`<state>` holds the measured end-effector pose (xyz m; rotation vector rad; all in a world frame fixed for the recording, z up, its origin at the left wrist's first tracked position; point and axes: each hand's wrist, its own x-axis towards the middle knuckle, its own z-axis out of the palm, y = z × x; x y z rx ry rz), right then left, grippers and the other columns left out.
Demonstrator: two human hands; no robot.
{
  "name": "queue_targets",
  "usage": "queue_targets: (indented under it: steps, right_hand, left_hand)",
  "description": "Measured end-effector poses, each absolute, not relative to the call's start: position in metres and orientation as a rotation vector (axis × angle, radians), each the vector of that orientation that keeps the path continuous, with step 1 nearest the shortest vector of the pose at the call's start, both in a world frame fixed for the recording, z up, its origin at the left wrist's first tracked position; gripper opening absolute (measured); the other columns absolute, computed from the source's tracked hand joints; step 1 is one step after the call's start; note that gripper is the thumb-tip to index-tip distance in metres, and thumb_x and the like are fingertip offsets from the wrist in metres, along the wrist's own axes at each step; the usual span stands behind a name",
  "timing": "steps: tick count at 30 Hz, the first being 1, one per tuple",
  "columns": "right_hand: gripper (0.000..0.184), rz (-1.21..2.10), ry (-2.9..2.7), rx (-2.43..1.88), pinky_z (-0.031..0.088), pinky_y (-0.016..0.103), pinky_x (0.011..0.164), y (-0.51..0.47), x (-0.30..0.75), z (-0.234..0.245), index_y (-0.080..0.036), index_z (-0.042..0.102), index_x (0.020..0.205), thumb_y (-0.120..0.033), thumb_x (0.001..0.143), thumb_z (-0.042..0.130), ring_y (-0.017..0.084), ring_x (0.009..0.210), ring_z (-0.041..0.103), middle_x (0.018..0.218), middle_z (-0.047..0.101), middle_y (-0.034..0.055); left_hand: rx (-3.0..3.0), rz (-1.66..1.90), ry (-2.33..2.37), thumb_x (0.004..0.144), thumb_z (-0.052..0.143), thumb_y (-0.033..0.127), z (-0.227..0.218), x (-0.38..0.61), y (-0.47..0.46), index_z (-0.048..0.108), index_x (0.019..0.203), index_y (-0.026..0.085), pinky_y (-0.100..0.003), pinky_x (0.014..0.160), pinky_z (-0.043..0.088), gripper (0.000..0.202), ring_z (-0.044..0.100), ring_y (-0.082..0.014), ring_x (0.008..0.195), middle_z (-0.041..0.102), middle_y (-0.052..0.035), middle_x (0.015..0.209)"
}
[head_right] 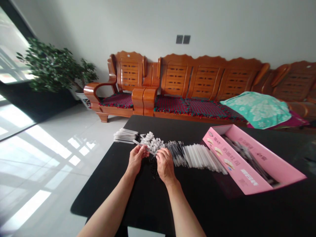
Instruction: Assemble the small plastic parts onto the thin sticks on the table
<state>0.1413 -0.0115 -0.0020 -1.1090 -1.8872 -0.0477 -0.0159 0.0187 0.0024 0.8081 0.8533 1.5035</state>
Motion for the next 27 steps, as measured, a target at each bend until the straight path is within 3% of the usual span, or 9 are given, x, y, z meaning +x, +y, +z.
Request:
queue_targets:
  steps: [9, 17, 22, 27]
  right_hand:
    - [0.009, 0.021, -1.836, -1.115, 0.049, 0.052, 0.101, -0.0111, 0.1424, -0.0036, -0.02, 0.062, 0.097, -0.015, 0.092, 0.056, 0.028, 0.114, 0.055, 0.11, 0.067, 0.011]
    - [0.014, 0.014, -1.85, -1.08, 0.05, 0.05, 0.098, -0.0094, 0.1412, -0.0053, -0.02, 0.061, 0.088, -0.009, 0.092, 0.052, 0.026, 0.11, 0.057, 0.1, 0.07, 0.0094]
    - [0.005, 0.041, -1.8, -1.112, 0.049, 0.052, 0.1, -0.0104, 0.1415, -0.004, -0.021, 0.061, 0.091, -0.016, 0.089, 0.061, 0.028, 0.116, 0.056, 0.109, 0.068, 0.011]
    - [0.012, 0.017, -1.847, -1.098, 0.046, 0.054, 0.103, -0.01, 0.1427, -0.0053, -0.021, 0.064, 0.093, -0.014, 0.093, 0.054, 0.027, 0.114, 0.057, 0.108, 0.069, 0.0099]
  left_hand:
    - [0.839, 1.511, 0.908, 0.071, 0.08, 0.049, 0.0028, -0.0162, 0.0194, 0.069, 0.082, 0.012, -0.025, 0.056, 0.053, 0.04, 0.062, -0.0131, 0.059, 0.065, -0.0024, 0.068]
    - [0.841, 1.504, 0.91, 0.07, 0.081, 0.048, 0.0025, -0.016, 0.0192, 0.069, 0.082, 0.012, -0.024, 0.055, 0.052, 0.04, 0.061, -0.0129, 0.057, 0.065, -0.0021, 0.068]
    - [0.841, 1.492, 0.915, 0.07, 0.08, 0.049, 0.0026, -0.0163, 0.0197, 0.068, 0.082, 0.012, -0.025, 0.055, 0.053, 0.04, 0.061, -0.0132, 0.057, 0.064, -0.0018, 0.066]
    - [0.849, 1.5, 0.913, 0.071, 0.08, 0.049, 0.0004, -0.0166, 0.0201, 0.068, 0.083, 0.012, -0.024, 0.056, 0.053, 0.04, 0.062, -0.0132, 0.058, 0.065, -0.0021, 0.067]
